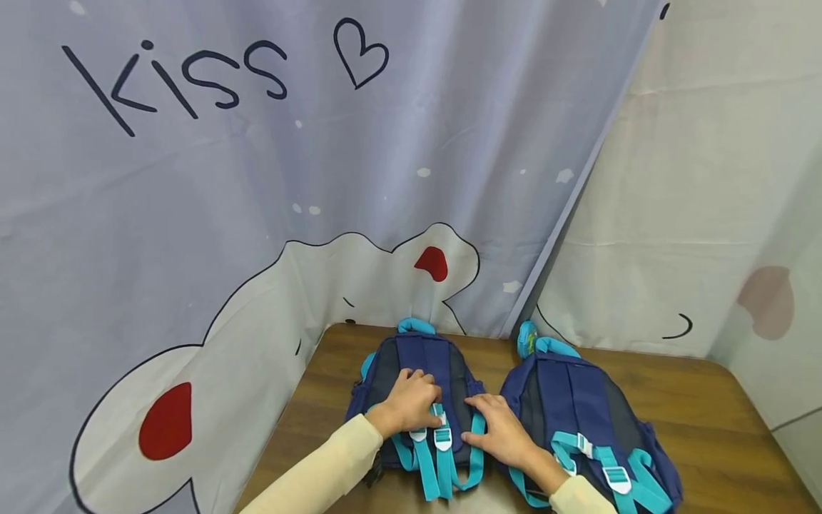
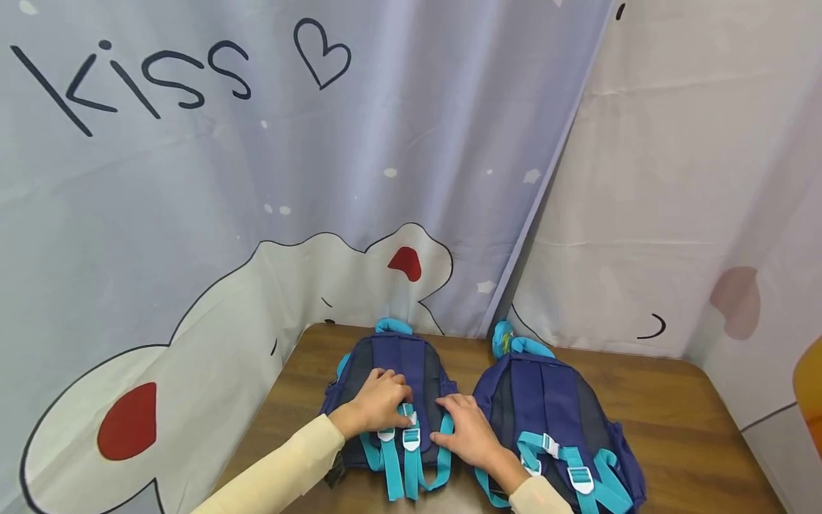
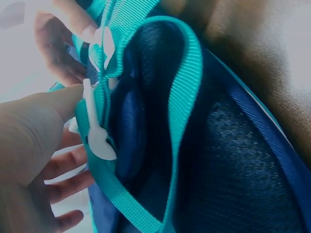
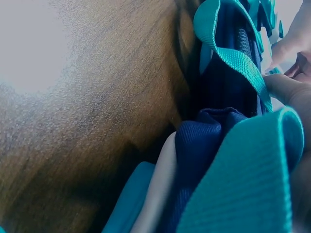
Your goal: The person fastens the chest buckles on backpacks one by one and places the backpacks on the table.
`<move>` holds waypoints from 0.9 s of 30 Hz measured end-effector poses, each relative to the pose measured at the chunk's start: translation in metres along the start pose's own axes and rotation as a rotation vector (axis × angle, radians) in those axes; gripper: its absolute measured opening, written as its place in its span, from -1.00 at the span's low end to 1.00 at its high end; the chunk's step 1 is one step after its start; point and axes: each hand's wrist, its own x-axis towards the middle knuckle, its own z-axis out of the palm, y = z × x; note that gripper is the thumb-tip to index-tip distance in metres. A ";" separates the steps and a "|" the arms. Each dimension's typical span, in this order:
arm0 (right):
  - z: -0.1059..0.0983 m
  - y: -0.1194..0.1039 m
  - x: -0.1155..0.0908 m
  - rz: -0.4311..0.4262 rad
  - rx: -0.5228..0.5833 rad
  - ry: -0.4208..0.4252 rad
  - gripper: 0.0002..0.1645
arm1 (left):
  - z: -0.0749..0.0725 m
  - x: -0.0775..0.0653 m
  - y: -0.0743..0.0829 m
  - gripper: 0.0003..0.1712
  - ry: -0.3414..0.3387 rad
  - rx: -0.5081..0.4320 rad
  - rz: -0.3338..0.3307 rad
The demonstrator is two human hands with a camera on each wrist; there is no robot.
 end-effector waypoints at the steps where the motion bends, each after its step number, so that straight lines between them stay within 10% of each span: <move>1: 0.000 0.000 0.000 -0.002 -0.005 0.001 -0.22 | 0.001 0.000 -0.001 -0.61 0.003 0.003 -0.001; 27: 0.000 0.000 0.002 0.011 -0.012 -0.001 -0.22 | -0.004 -0.016 -0.019 -0.70 0.163 -0.168 -0.026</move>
